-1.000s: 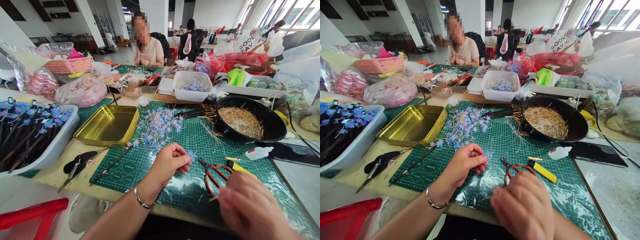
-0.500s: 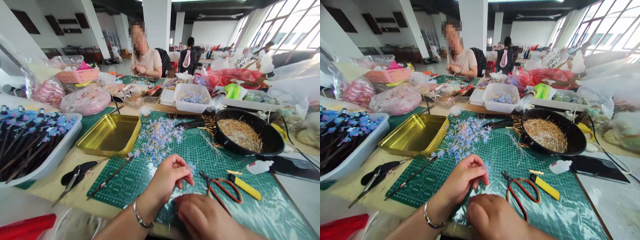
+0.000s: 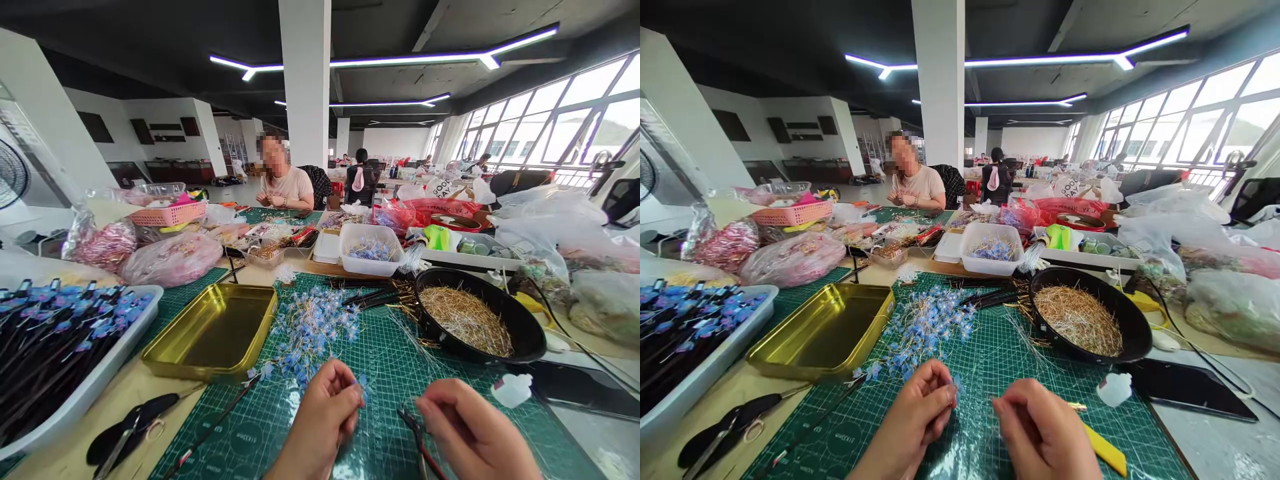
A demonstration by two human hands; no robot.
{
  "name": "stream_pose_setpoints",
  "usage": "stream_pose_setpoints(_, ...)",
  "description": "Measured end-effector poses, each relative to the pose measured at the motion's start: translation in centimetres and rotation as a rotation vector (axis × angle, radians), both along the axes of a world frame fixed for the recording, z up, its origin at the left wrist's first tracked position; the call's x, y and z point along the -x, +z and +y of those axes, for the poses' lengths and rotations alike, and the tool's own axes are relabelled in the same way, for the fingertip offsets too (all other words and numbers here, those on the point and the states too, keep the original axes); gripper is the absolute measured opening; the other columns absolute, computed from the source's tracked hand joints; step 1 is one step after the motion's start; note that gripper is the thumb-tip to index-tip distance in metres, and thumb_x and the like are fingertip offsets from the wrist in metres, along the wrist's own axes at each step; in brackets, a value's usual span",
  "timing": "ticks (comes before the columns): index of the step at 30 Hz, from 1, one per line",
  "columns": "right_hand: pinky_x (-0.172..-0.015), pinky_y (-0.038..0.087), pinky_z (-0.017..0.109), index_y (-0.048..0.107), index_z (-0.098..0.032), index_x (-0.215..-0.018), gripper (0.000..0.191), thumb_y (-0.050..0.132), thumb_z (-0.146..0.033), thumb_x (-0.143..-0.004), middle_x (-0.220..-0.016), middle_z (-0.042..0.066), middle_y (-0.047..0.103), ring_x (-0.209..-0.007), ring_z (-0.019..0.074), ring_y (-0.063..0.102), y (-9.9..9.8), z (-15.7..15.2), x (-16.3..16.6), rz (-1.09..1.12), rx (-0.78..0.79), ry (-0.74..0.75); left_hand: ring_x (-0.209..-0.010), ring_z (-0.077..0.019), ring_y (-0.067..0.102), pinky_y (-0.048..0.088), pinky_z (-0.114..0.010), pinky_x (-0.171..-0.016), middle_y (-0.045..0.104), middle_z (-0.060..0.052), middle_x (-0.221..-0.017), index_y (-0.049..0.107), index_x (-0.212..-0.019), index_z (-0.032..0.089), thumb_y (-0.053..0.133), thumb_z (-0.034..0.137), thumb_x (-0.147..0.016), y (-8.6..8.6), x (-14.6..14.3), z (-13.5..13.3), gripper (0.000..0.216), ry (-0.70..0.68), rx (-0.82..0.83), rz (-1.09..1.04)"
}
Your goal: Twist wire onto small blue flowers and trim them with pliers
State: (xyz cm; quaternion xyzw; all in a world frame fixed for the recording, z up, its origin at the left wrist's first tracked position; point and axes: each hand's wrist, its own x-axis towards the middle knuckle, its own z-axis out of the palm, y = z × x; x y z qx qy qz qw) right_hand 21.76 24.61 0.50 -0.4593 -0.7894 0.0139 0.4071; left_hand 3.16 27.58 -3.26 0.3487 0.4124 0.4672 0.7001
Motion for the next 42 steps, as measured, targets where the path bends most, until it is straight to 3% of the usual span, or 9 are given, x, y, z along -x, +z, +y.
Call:
stream_pose_setpoints(5,-0.043,0.039,0.023,0.055,-0.019,-0.084,0.014,0.053,-0.026,-0.096,-0.057,-0.003,0.058,-0.044,0.0111,0.052,0.0,0.5,0.6,-0.085,-0.222,-0.098,-0.041,-0.0016,0.034,0.017,-0.018,-0.04,0.054,0.006,-0.06,0.048,-0.074,0.017,0.064,0.024,-0.07,-0.1,-0.6,-0.3,0.018,0.015,-0.047,0.055)
stream_pose_setpoints(13,-0.051,0.035,0.026,0.055,-0.018,-0.087,0.012,0.059,-0.007,-0.089,-0.058,-0.004,0.053,-0.05,0.0117,0.044,-2.0,0.5,1.5,-0.281,-0.371,0.063,-0.04,-0.0024,0.038,0.022,-0.018,-0.04,0.058,0.005,-0.06,0.05,-0.075,0.017,0.069,0.027,-0.069,0.0,-0.6,-0.6,0.023,0.003,-0.044,0.06)
stream_pose_setpoints(24,-0.052,0.029,0.03,0.06,-0.016,-0.083,0.013,0.056,-0.006,-0.09,-0.058,-0.003,0.049,-0.054,0.0128,0.04,-2.8,0.8,0.8,-0.438,-0.376,0.103,-0.038,-0.0022,0.04,0.024,-0.017,-0.038,0.059,0.005,-0.061,0.051,-0.076,0.017,0.066,0.024,-0.071,-0.4,-0.4,-0.4,0.017,-0.01,-0.04,0.102)
stream_pose_setpoints(29,-0.053,0.027,0.031,0.057,-0.018,-0.07,0.024,0.054,-0.01,-0.093,-0.057,-0.002,0.047,-0.054,0.013,0.038,-2.8,0.9,1.0,-0.477,-0.345,0.104,-0.038,-0.0027,0.04,0.024,-0.017,-0.036,0.054,0.007,-0.059,0.051,-0.076,0.018,0.065,0.021,-0.071,-0.3,-0.4,-0.5,0.014,0.002,-0.031,0.175)
stream_pose_setpoints(34,-0.054,0.027,0.031,0.061,-0.016,-0.079,0.021,0.049,-0.011,-0.096,-0.059,-0.002,0.048,-0.056,0.0136,0.039,-2.8,0.7,1.1,-0.502,-0.334,0.132,-0.038,-0.0029,0.039,0.024,-0.017,-0.036,0.048,0.009,-0.055,0.051,-0.074,0.018,0.064,0.02,-0.071,-0.3,-0.5,-0.5,0.013,0.009,-0.066,0.242)
stream_pose_setpoints(42,-0.054,0.025,0.032,0.058,-0.016,-0.076,0.022,0.051,-0.009,-0.095,-0.059,-0.001,0.048,-0.056,0.0142,0.038,-2.8,0.6,1.0,-0.504,-0.349,0.125,-0.038,-0.0032,0.04,0.026,-0.017,-0.036,0.05,0.008,-0.058,0.051,-0.074,0.018,0.064,0.02,-0.071,-0.5,-0.4,-0.5,0.013,0.001,-0.068,0.255)
